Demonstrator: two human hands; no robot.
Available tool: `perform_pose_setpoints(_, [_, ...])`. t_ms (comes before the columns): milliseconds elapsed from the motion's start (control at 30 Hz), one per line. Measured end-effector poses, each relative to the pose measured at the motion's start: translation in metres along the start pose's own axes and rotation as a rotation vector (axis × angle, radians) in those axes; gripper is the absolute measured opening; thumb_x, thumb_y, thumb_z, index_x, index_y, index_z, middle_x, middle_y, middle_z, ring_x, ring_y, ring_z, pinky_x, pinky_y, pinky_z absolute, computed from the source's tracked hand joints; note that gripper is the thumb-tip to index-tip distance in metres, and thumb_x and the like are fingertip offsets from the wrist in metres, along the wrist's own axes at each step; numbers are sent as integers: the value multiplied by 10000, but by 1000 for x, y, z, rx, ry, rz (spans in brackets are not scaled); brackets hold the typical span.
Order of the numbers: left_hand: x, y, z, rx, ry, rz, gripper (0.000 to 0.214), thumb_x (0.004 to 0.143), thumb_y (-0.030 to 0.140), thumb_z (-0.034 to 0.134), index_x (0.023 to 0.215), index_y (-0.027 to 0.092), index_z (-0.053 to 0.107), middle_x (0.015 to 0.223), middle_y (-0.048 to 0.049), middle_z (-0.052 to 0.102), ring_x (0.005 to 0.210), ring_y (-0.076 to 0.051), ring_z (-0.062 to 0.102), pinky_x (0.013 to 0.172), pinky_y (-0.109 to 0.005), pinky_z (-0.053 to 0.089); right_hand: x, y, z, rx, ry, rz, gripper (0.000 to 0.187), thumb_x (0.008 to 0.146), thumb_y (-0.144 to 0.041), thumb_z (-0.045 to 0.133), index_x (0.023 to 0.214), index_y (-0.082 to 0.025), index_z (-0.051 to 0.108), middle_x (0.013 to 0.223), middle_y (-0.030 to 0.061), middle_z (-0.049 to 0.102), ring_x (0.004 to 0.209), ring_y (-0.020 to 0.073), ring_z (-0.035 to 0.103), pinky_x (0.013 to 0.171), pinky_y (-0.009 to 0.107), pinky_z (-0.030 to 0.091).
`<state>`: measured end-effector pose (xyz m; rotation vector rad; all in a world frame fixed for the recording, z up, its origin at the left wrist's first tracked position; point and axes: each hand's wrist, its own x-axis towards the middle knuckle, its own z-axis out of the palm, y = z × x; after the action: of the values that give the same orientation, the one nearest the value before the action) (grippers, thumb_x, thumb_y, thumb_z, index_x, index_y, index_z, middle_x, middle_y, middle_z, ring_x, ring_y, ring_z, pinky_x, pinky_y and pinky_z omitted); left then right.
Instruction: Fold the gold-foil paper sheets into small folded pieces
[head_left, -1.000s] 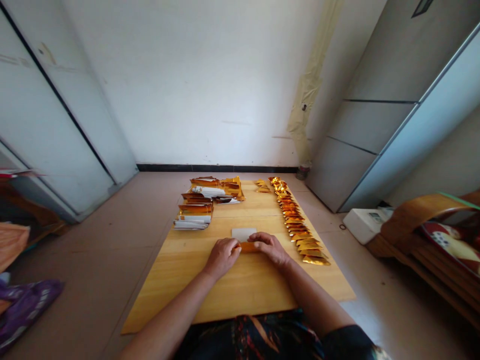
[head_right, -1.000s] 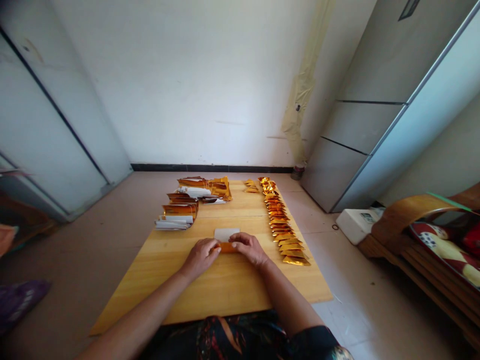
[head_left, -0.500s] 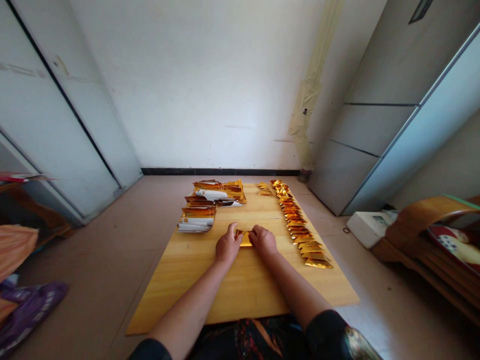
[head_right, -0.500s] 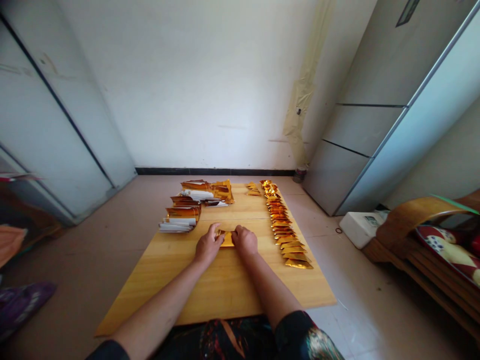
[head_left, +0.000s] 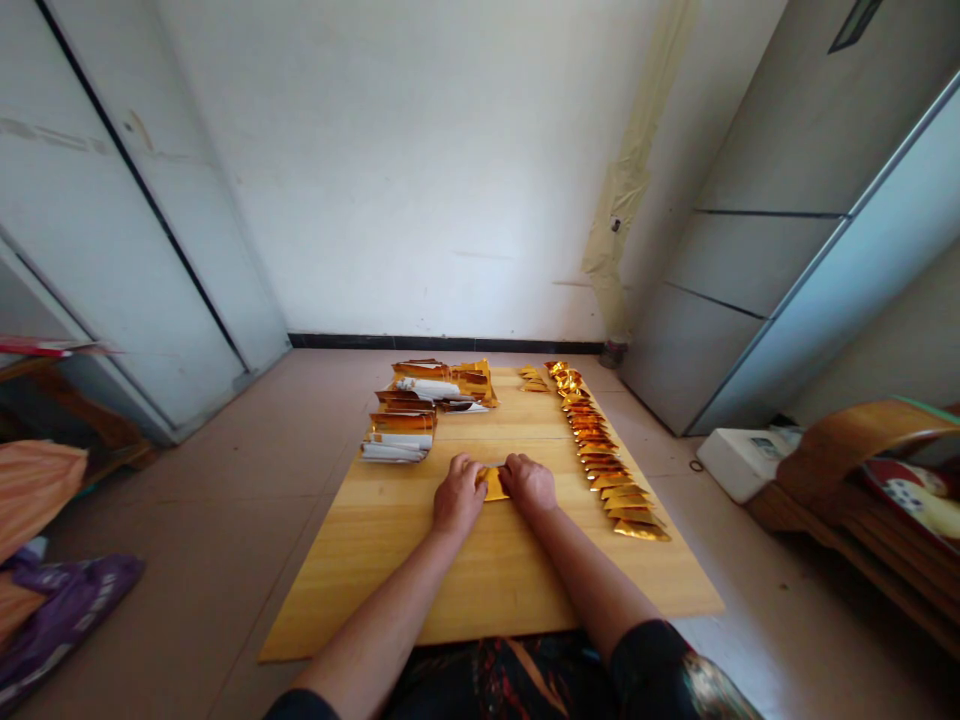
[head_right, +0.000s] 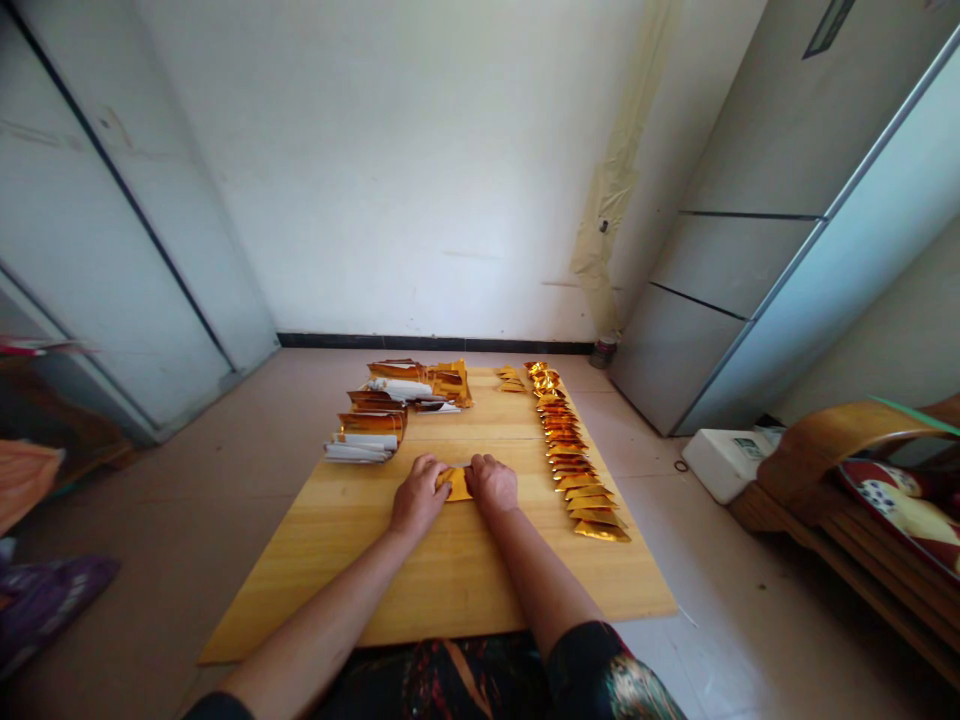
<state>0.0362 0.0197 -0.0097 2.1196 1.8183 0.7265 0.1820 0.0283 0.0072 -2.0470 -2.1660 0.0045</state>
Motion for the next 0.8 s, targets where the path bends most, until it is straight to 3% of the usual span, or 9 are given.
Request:
perform_pose_setpoints(233, [5, 4, -4, 95, -71, -38, 189, 832, 237, 555, 993, 217, 652, 1290, -55, 519, 1051, -161, 576, 881, -241, 442, 6, -3, -5, 12, -52, 73, 272, 915, -354, 411, 915, -201, 636, 900, 67, 696, 766, 157, 650, 621, 219, 388])
perform_pose_setpoints(567, [7, 7, -6, 139, -68, -39, 242, 904, 294, 441, 900, 204, 666, 1142, -52, 595, 956, -142, 590, 805, -220, 432, 10, -5, -7, 36, -80, 111, 264, 902, -341, 424, 923, -186, 637, 920, 85, 702, 812, 169, 658, 637, 230, 397])
perform_pose_setpoints(800, [6, 10, -9, 167, -76, -46, 248, 903, 303, 445, 880, 193, 666, 1156, -58, 589, 927, -148, 596, 781, -232, 443, 13, -3, -4, 49, -77, 115, 261, 894, -322, 426, 924, -183, 645, 911, 98, 705, 814, 180, 657, 648, 243, 405])
